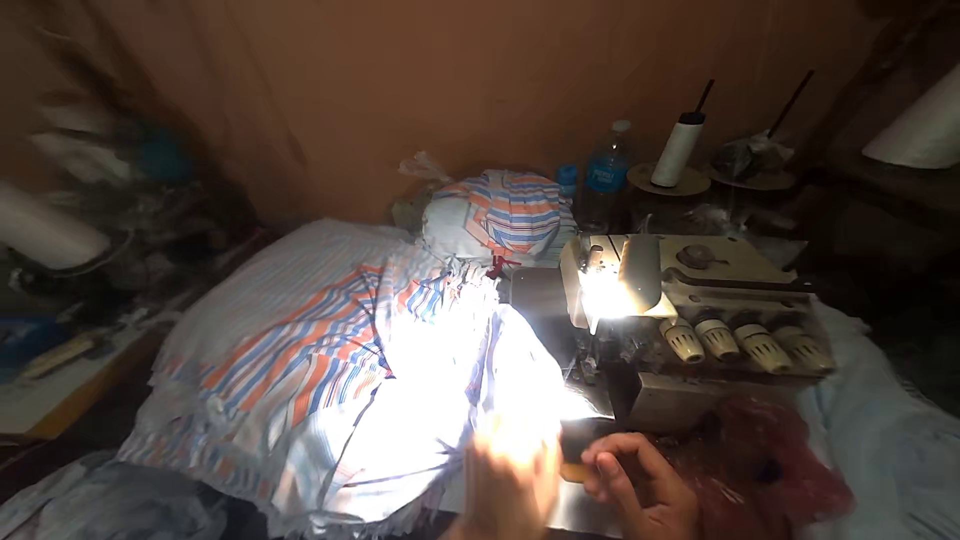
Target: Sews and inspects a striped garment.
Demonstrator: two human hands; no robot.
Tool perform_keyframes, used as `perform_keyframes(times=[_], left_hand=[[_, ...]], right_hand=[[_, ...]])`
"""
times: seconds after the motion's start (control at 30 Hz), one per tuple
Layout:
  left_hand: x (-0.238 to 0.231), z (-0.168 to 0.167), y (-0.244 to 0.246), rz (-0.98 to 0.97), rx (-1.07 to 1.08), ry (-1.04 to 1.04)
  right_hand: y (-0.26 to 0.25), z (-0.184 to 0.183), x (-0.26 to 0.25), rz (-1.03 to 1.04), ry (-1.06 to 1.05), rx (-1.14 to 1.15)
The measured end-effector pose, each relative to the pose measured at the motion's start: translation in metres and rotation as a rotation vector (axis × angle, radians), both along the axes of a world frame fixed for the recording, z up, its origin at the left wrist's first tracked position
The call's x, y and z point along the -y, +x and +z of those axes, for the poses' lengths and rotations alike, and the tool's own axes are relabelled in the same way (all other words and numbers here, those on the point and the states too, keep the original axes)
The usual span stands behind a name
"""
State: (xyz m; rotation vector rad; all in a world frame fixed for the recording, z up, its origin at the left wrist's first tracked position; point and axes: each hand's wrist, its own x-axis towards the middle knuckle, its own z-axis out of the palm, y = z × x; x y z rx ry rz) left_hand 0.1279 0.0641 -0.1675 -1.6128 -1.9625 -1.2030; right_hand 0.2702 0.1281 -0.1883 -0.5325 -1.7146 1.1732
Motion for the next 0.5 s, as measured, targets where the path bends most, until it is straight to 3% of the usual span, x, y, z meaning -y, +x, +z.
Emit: perform_keyframes(times=[0.13, 0.2, 0.27, 0.33, 0.43, 0.5], left_hand=[[0.01, -0.022, 0.043, -0.243, 0.001, -0.018], [-0.001, -0.025, 0.041, -0.2, -0.042, 0.05], [-0.008, -0.016, 0.02, -0.081, -0.121, 0.128], [-0.013, -0.006, -0.011, 0.044, -0.176, 0.105], [-0.005, 0.019, -0.049, -0.054, 0.135, -0.35], [0.004, 0.034, -0.066, -0.141, 0.25, -0.539]], right_hand=[[-0.004, -0.003, -0.005, -0.285, -0.145, 0.012], [-0.001, -0.007, -0.03, -0.449, -0.125, 0.007], [-0.002, -0.004, -0.036, -0.474, -0.096, -0.05], [-0.001, 0.006, -0.026, -0.401, -0.136, -0.108], [0.007, 0.039, -0.01, -0.112, -0.485, -0.266], [0.01, 0.063, -0.005, 0.151, -0.6, -0.408]])
